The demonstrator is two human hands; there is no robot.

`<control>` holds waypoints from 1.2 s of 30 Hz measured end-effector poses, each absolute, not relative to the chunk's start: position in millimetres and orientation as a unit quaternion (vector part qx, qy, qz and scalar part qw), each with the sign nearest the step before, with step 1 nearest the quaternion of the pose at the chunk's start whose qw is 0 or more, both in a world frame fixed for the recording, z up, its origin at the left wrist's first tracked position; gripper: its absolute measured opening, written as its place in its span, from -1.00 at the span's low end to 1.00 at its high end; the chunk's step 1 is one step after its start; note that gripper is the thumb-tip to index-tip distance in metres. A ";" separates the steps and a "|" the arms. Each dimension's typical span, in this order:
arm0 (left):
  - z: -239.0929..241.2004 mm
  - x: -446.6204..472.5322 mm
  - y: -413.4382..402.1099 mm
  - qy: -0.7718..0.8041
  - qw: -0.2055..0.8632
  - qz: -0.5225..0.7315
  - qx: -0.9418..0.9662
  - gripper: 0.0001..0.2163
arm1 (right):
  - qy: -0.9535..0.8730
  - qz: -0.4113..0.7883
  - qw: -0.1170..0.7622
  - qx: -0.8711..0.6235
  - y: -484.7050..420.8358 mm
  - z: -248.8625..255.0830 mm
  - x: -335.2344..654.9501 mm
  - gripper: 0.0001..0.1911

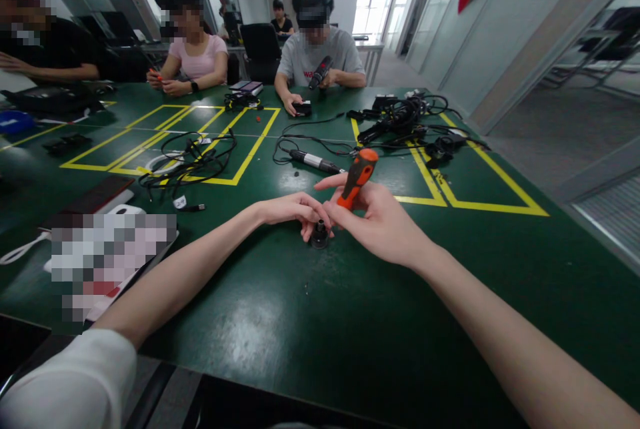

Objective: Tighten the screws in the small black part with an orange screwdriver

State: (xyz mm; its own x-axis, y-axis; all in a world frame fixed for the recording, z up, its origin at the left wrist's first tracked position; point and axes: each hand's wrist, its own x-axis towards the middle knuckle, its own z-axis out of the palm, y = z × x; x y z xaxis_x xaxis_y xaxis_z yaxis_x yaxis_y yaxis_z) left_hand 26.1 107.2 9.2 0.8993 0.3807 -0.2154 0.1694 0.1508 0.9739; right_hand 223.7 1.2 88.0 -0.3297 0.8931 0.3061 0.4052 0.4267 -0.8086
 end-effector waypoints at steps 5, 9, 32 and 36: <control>8.7 25.9 108.6 0.182 0.736 0.054 0.649 -0.62 | -0.774 0.236 0.336 -0.483 6.4 93.0 235.2 -0.75; 8.8 26.7 107.3 0.208 0.707 0.046 0.674 -0.60 | -0.821 0.272 0.155 -0.477 12.6 81.4 234.0 -0.77; 12.0 24.3 104.3 0.226 0.672 0.074 0.701 -0.64 | -0.822 0.133 0.074 -0.548 13.8 70.2 212.2 -0.72; 12.1 24.9 104.3 0.236 0.648 0.080 0.720 -0.67 | -0.820 0.164 0.094 -0.540 14.9 70.0 214.9 -0.76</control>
State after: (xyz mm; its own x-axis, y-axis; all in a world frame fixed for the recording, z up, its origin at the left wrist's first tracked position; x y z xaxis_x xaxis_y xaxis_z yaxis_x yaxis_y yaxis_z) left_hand 24.9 104.3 12.1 0.8758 0.4436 -0.1901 0.2354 -0.0490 0.9707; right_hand 214.9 14.9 70.0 -0.3999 0.9163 -0.0239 0.8547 0.3633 -0.3707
